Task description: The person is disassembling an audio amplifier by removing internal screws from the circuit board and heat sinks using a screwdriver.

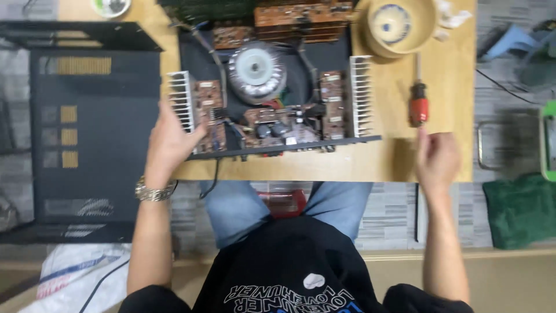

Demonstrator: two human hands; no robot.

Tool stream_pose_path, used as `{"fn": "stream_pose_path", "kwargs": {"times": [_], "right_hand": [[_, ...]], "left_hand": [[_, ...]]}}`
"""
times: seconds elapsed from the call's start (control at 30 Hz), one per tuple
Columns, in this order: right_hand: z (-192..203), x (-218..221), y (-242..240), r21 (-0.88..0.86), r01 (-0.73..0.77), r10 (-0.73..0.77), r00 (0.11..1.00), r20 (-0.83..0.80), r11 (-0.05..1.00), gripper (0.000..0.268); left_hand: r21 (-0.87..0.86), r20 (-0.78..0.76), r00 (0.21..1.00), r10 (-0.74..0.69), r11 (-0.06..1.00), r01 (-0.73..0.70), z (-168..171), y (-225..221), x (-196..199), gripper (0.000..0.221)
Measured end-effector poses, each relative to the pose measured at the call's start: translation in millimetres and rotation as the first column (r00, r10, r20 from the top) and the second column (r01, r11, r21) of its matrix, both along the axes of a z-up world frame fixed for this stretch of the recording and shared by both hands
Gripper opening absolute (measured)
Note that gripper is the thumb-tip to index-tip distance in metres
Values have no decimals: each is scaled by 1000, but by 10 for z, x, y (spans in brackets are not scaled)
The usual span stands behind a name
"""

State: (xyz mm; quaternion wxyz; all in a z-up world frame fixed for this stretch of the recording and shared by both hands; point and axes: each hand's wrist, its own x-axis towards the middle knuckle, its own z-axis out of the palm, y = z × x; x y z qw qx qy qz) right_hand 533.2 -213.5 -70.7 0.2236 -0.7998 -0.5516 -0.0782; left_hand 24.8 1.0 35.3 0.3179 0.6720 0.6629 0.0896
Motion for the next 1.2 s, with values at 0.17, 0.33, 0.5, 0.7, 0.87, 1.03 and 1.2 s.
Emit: {"fn": "stream_pose_path", "kwargs": {"times": [0.17,0.33,0.5,0.7,0.87,1.03,1.2], "right_hand": [[-97,-275,139,-16,93,-93,996,1,996,42],[-247,-396,351,82,19,-27,995,95,996,36],[-325,-392,311,16,64,-65,997,31,998,30],[161,-312,329,68,72,-61,987,-152,995,34],[-51,248,604,0,67,-67,995,71,998,45],[-278,553,713,-174,115,-110,993,37,978,41],[-398,1037,615,-106,-84,39,929,-367,991,34]], "left_hand": [[41,-199,979,-54,997,63,67,-23,216,92],[131,-300,952,-62,986,105,-40,-35,217,94],[81,-178,978,-112,988,128,-200,-18,132,97],[50,-140,984,-110,992,118,-244,-25,126,93],[27,-135,987,-92,995,96,-226,-42,146,92],[59,-111,989,-98,993,105,-320,-25,96,92],[90,-78,994,-71,993,78,-231,-66,122,98]]}}
